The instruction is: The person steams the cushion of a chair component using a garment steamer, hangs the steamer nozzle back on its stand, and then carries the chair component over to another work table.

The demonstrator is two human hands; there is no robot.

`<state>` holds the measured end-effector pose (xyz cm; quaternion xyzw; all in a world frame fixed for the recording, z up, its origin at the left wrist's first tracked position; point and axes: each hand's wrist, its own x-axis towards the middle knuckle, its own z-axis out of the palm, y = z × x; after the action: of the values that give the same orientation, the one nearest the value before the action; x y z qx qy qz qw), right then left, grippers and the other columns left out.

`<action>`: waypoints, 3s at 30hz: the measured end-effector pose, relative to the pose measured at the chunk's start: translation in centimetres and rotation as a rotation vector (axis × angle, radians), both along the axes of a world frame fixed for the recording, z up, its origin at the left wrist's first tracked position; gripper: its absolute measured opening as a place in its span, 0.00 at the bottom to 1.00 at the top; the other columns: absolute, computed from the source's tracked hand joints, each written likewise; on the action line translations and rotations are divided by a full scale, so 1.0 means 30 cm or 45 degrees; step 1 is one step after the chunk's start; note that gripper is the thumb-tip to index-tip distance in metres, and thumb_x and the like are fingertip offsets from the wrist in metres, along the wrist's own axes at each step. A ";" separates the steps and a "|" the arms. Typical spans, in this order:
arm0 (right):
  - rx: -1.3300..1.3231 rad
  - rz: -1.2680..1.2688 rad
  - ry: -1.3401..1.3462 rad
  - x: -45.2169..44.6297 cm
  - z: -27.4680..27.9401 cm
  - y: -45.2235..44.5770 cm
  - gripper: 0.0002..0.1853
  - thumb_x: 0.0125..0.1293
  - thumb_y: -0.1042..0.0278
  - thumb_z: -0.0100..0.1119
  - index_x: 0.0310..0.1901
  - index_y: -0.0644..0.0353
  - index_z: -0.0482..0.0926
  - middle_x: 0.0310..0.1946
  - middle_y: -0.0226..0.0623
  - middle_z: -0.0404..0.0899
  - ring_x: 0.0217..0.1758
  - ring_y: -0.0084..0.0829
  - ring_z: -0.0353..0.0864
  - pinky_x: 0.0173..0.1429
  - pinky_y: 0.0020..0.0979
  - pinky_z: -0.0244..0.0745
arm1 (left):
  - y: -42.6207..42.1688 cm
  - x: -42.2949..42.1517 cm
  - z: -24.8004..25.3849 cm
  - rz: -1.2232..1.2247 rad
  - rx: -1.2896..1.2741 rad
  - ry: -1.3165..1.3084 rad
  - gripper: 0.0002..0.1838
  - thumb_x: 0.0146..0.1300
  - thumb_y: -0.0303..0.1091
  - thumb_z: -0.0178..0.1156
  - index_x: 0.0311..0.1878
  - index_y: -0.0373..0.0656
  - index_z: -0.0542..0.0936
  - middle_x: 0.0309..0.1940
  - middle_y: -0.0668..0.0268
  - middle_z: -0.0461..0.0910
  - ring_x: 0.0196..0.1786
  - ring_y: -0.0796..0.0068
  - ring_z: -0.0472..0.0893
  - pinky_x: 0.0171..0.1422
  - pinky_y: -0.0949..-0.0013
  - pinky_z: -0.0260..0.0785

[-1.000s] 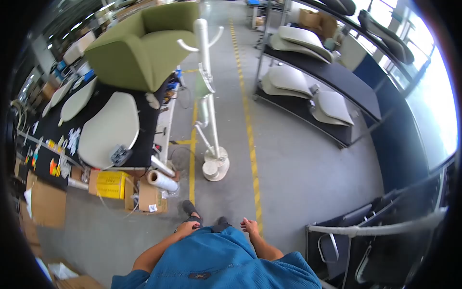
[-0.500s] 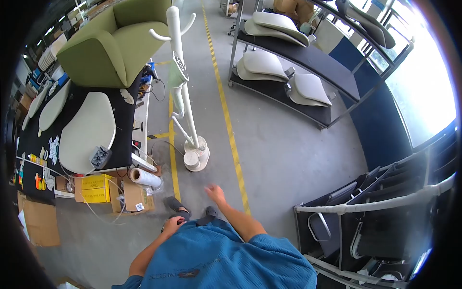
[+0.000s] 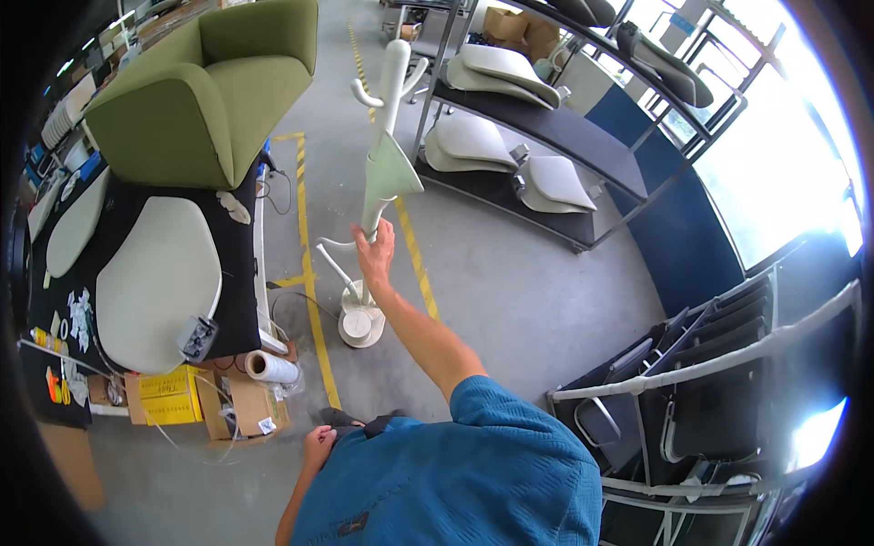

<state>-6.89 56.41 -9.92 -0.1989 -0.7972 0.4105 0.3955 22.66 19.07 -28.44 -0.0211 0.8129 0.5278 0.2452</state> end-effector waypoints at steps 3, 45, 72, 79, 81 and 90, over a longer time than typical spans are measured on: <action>-0.513 0.136 0.106 -0.018 0.035 -0.037 0.22 0.70 0.55 0.71 0.57 0.61 0.79 0.46 0.37 0.82 0.49 0.32 0.80 0.53 0.36 0.76 | -0.078 -0.067 -0.016 0.072 0.030 -0.023 0.19 0.66 0.38 0.70 0.53 0.33 0.85 0.39 0.54 0.90 0.42 0.68 0.88 0.50 0.66 0.79; -0.846 1.742 0.003 -0.479 0.881 -0.721 0.27 0.78 0.50 0.58 0.64 0.64 0.71 0.30 0.28 0.71 0.22 0.17 0.65 0.28 0.22 0.60 | -0.006 -1.117 1.107 0.343 0.435 0.895 0.39 0.70 0.34 0.68 0.78 0.30 0.62 0.75 0.41 0.66 0.78 0.49 0.67 0.81 0.57 0.58; -0.247 1.260 0.229 -0.731 0.700 -0.893 0.26 0.61 0.79 0.62 0.63 0.65 0.74 0.42 0.37 0.84 0.44 0.25 0.83 0.51 0.30 0.80 | -0.092 -1.487 1.083 0.186 0.202 0.814 0.18 0.72 0.40 0.65 0.59 0.43 0.80 0.42 0.53 0.87 0.44 0.51 0.87 0.46 0.55 0.79; -0.050 1.105 0.413 -0.726 0.796 -0.810 0.24 0.69 0.77 0.53 0.67 0.64 0.67 0.40 0.37 0.80 0.30 0.19 0.74 0.34 0.22 0.71 | -0.524 -1.295 1.039 0.620 -0.145 1.532 0.16 0.68 0.33 0.68 0.56 0.38 0.83 0.54 0.50 0.84 0.58 0.48 0.83 0.65 0.51 0.75; 0.115 0.904 0.165 -0.738 0.800 -0.768 0.25 0.69 0.76 0.55 0.68 0.64 0.70 0.43 0.36 0.81 0.41 0.22 0.77 0.49 0.26 0.74 | -0.650 -1.219 0.976 1.050 -0.279 1.454 0.18 0.69 0.30 0.65 0.59 0.35 0.81 0.59 0.48 0.82 0.63 0.45 0.79 0.71 0.49 0.70; -0.130 1.249 0.139 -0.787 0.871 -0.894 0.18 0.80 0.67 0.52 0.65 0.65 0.70 0.43 0.37 0.77 0.31 0.17 0.72 0.31 0.22 0.70 | -0.790 -1.027 0.766 1.474 -0.302 1.079 0.31 0.71 0.31 0.63 0.74 0.34 0.67 0.77 0.48 0.63 0.79 0.50 0.62 0.83 0.51 0.53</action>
<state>-30.49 29.59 16.22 0.2024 -0.7538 0.5967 0.1865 -8.14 -4.62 -5.45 -0.2680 0.7484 0.4441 -0.4133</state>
